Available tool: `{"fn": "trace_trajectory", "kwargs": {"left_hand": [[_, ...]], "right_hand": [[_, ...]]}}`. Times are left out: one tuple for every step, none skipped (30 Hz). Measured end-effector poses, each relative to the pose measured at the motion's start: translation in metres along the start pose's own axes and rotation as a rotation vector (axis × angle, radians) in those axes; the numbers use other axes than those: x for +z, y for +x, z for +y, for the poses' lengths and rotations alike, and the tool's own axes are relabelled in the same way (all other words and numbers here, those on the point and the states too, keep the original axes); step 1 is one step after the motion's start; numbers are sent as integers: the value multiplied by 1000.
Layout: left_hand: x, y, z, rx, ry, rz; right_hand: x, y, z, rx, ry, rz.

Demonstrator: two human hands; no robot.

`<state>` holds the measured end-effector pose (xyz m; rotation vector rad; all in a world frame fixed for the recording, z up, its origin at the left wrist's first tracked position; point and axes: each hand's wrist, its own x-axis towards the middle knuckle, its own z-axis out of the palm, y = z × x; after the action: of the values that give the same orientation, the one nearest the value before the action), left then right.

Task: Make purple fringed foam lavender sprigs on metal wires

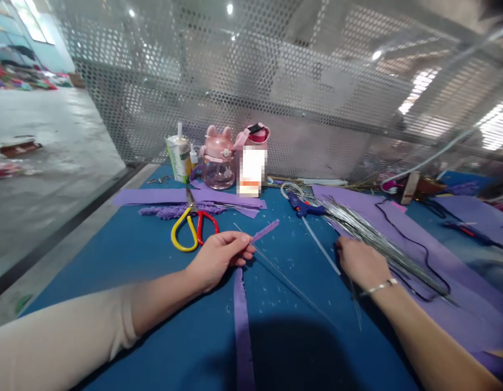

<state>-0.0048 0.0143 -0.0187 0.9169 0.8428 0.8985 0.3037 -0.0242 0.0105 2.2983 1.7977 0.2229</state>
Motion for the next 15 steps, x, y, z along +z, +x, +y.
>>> {"fn": "trace_trajectory", "kwargs": {"left_hand": [[0,1,0,-9,-8,-9],[0,2,0,-18,-18,-20],[-1,4,1,-28,-31,-33],[-2,5,1,-39,-47,-48],[-3,6,2,-53,-68,-62],[-4,7,2,-68,-92,-74],[-5,8,3,-84,-117,-83],[-6,8,3,-96,-140,-88],[-6,9,3,-105,-158,-92],[-7,9,4,-112,-169,-95],[-7,8,4,-114,-172,-99],[-7,8,4,-115,-169,-104],[-7,7,4,-116,-163,-107],[-6,7,4,-117,-154,-109],[-6,5,4,-118,-145,-109]], "right_hand": [[-5,-5,-2,-30,-9,10],[-11,-11,-5,-65,-15,40],[-17,-17,-9,-135,42,156],[-22,-23,-13,-239,146,248],[-26,-28,-18,-373,260,290],[-28,-32,-24,-527,356,292],[-29,-36,-30,-670,429,284],[-27,-39,-36,-796,479,260],[-25,-42,-42,-880,512,239],[-22,-44,-47,-924,538,221],[-19,-46,-51,-940,564,209],[-18,-47,-54,-943,593,202],[-17,-50,-55,-965,616,190],[-18,-52,-56,-1015,636,184],[-19,-55,-55,-1078,653,194]]}}
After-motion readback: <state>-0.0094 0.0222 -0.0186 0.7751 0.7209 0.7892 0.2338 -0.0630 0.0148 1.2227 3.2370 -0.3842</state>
